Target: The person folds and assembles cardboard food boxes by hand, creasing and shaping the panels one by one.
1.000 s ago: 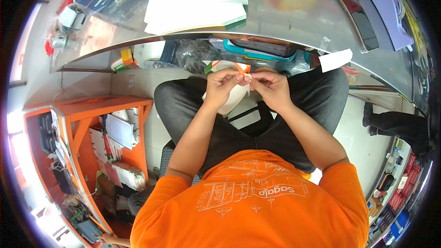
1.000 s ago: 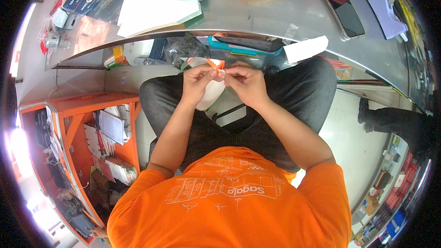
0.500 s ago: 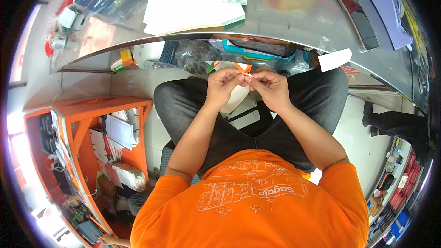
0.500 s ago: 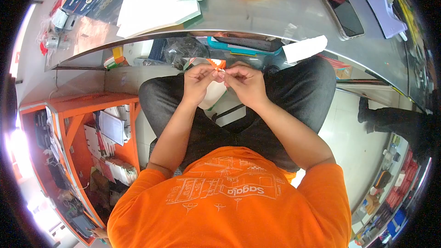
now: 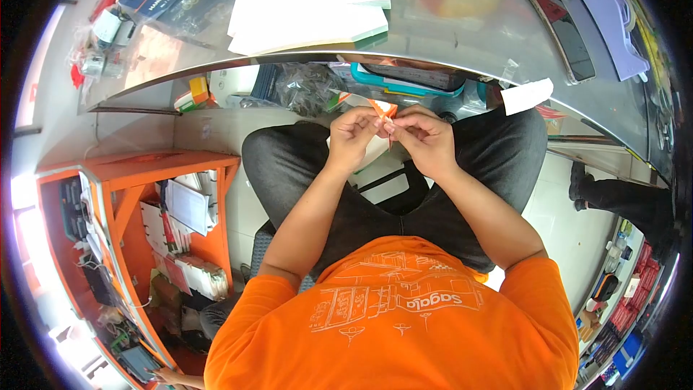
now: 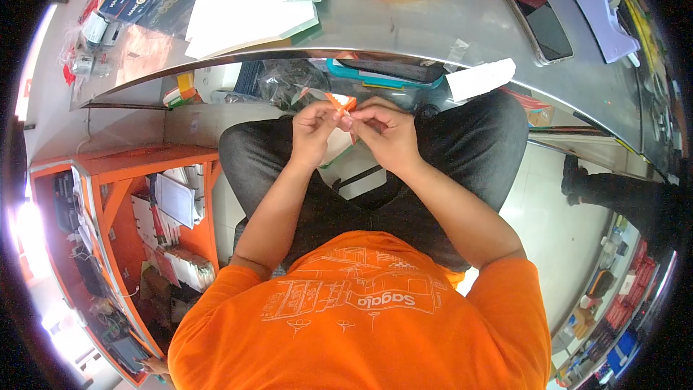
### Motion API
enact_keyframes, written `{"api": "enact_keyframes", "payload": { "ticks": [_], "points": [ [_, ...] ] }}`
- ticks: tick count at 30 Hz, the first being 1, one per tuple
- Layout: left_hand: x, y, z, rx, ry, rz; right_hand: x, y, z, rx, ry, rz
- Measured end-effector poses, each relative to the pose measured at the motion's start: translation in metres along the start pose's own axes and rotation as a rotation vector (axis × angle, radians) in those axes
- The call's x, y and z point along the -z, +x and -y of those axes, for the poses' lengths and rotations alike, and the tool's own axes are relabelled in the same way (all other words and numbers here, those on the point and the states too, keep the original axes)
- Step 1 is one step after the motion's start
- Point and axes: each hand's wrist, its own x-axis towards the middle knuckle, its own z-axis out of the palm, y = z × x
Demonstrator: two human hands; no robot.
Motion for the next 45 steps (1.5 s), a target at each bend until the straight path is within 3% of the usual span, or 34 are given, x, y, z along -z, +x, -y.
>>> {"api": "enact_keyframes", "payload": {
  "ticks": [9, 11, 14, 18, 22, 26, 30, 32, 33, 35, 37, 40, 45],
  "points": [
    [-0.011, 0.004, -0.018, 0.031, -0.060, -0.015, 0.001, 0.008, 0.005, 0.086, -0.184, 0.088],
    [0.001, 0.007, -0.018, 0.105, 0.052, -0.004, 0.011, 0.011, 0.007, 0.026, -0.222, 0.013],
    [0.008, 0.008, -0.023, -0.011, 0.146, 0.019, 0.036, 0.019, 0.001, -0.017, -0.309, -0.129],
    [0.030, 0.000, -0.018, 0.117, -0.054, 0.156, 0.058, 0.033, -0.007, -0.206, -0.542, -0.260],
    [0.033, -0.001, -0.019, 0.098, -0.326, 0.199, 0.057, 0.037, 0.007, -0.471, 0.132, -0.103],
    [0.044, 0.004, -0.028, 0.125, -0.387, 0.211, 0.056, 0.033, 0.023, -0.415, 0.295, 0.075],
    [0.053, 0.019, -0.024, 0.214, 0.064, -0.031, 0.059, 0.035, 0.016, -0.271, 0.001, 0.104],
    [0.045, 0.019, -0.028, 0.186, 0.259, -0.069, 0.053, 0.029, 0.013, -0.277, -0.313, 0.161],
    [0.038, 0.018, -0.027, 0.235, 0.178, -0.077, 0.048, 0.023, 0.013, -0.272, -0.478, 0.183],
    [0.029, 0.013, -0.027, 0.342, 0.302, 0.020, 0.034, 0.016, 0.014, -0.209, -0.538, 0.219],
    [0.031, 0.012, -0.009, 0.373, 0.238, -0.034, 0.025, 0.013, 0.015, -0.186, -0.640, 0.256],
    [0.025, 0.010, -0.012, 0.401, 0.333, -0.112, 0.026, 0.016, 0.004, 0.313, -0.945, 0.322],
    [0.025, 0.007, -0.013, 0.371, 0.574, -0.049, 0.021, 0.007, -0.009, 0.159, -0.948, 0.324]
  ]
}}
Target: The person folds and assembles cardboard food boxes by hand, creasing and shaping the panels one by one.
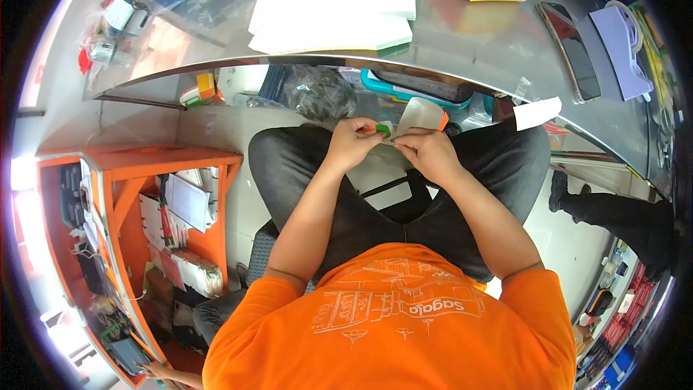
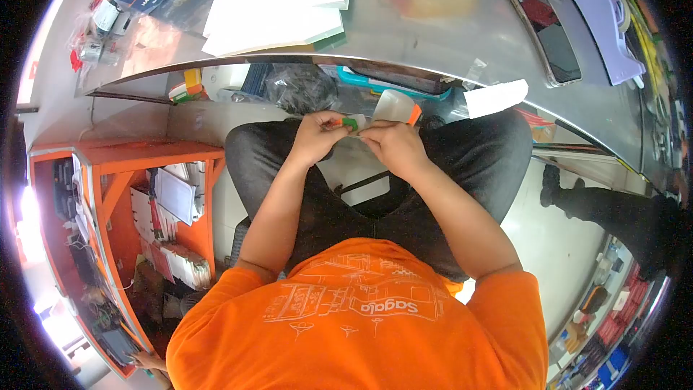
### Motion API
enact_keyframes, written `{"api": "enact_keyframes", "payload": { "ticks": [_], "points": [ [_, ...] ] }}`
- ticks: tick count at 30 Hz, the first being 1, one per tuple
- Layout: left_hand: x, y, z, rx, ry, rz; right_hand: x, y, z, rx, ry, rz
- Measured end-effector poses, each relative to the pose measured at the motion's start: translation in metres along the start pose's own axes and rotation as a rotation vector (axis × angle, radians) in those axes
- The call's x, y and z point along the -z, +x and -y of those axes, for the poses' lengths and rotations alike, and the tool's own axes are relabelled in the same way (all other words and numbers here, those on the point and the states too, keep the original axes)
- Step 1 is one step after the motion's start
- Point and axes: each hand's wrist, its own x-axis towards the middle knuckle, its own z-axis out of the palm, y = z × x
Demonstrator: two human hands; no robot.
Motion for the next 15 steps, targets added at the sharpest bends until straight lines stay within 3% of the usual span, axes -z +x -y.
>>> {"api": "enact_keyframes", "payload": {
  "ticks": [7, 15],
  "points": [
    [0.006, -0.002, -0.002, -0.093, 0.182, 0.094, -0.003, 0.003, 0.008, -0.068, 0.049, -0.022],
    [0.009, -0.005, -0.009, -0.173, 0.124, 0.163, -0.012, 0.001, 0.009, -0.026, 0.044, -0.119]
  ]
}}
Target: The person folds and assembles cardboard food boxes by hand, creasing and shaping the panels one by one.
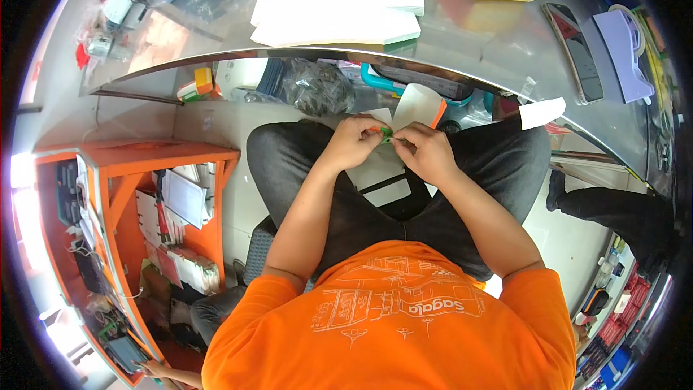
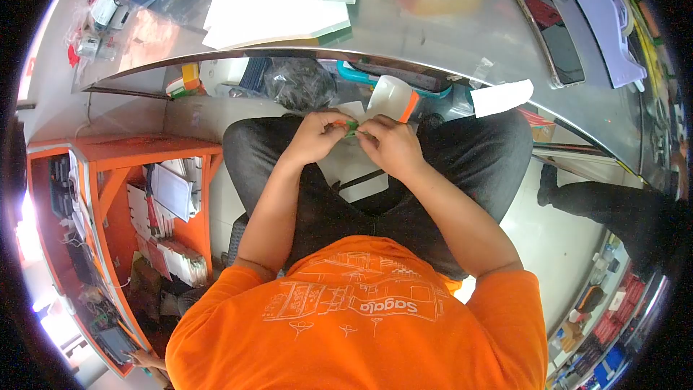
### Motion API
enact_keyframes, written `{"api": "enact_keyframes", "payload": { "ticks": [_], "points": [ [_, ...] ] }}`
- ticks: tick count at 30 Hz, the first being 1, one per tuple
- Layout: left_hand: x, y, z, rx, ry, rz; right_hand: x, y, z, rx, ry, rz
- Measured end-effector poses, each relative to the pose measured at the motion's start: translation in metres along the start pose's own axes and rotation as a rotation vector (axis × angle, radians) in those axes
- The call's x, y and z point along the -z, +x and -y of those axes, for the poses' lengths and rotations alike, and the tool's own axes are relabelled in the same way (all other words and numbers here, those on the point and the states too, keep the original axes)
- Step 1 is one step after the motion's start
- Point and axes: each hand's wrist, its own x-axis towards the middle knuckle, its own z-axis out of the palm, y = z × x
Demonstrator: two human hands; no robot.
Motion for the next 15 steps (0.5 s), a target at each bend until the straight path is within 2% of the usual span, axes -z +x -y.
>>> {"api": "enact_keyframes", "payload": {
  "ticks": [15],
  "points": [
    [0.0029, -0.0016, -0.0079, -0.127, 0.117, 0.020, -0.0034, -0.0048, 0.0046, 0.086, -0.129, -0.092]
  ]
}}
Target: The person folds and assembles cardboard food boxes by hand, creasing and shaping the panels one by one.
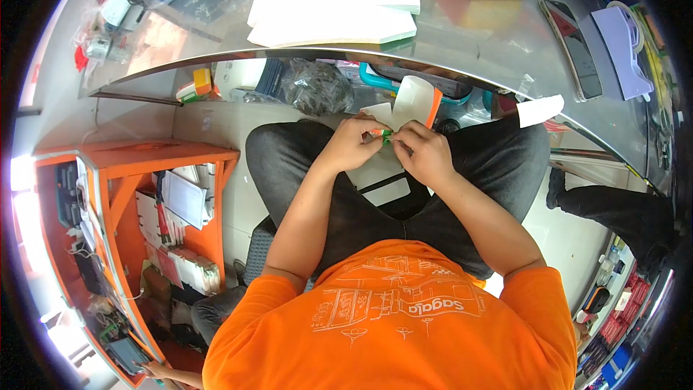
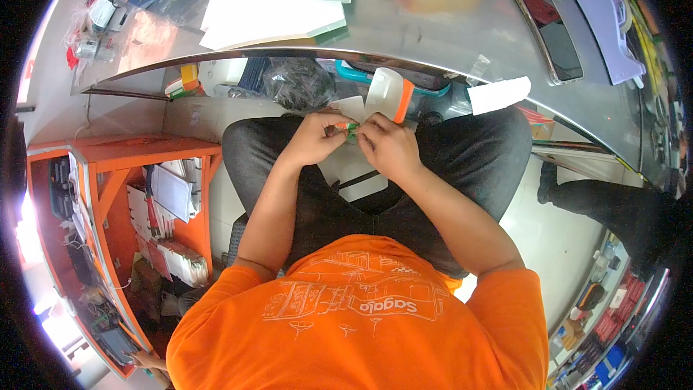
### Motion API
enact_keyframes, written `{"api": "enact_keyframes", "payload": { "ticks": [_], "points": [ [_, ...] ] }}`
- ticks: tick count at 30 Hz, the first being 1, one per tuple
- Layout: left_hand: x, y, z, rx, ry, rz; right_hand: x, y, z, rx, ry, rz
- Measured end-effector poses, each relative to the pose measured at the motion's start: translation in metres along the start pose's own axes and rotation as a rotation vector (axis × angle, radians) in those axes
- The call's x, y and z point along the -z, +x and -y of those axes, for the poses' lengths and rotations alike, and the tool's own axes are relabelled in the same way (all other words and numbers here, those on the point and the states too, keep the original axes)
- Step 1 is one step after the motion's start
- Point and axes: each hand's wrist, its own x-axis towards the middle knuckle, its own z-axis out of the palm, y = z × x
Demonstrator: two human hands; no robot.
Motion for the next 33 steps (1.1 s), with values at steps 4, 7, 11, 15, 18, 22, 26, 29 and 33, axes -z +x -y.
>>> {"api": "enact_keyframes", "payload": {
  "ticks": [4, 7, 11, 15, 18, 22, 26, 29, 33],
  "points": [
    [-0.001, 0.000, 0.002, -0.001, -0.014, -0.014, -0.001, -0.002, 0.004, -0.021, -0.005, -0.019],
    [-0.001, 0.000, 0.000, -0.009, -0.002, -0.007, -0.002, -0.003, 0.004, -0.027, -0.007, 0.001],
    [0.002, -0.003, -0.001, 0.028, 0.065, 0.042, -0.003, -0.002, -0.006, 0.028, 0.055, 0.097],
    [-0.001, -0.005, 0.006, 0.039, -0.001, 0.007, -0.001, 0.002, -0.010, 0.042, 0.088, 0.122],
    [0.000, -0.006, 0.007, 0.046, -0.040, -0.019, 0.002, 0.004, -0.010, 0.031, 0.110, 0.096],
    [0.000, -0.004, 0.001, -0.004, -0.023, -0.046, 0.005, 0.005, -0.009, 0.032, 0.102, 0.103],
    [0.001, -0.004, -0.003, 0.021, -0.013, -0.012, 0.006, 0.003, -0.010, 0.033, 0.081, 0.126],
    [0.000, -0.004, -0.004, 0.014, -0.021, -0.016, 0.007, 0.003, -0.009, 0.034, 0.064, 0.137],
    [0.001, -0.002, -0.007, -0.008, -0.013, -0.007, 0.006, -0.001, -0.005, 0.024, 0.031, 0.106]
  ]
}}
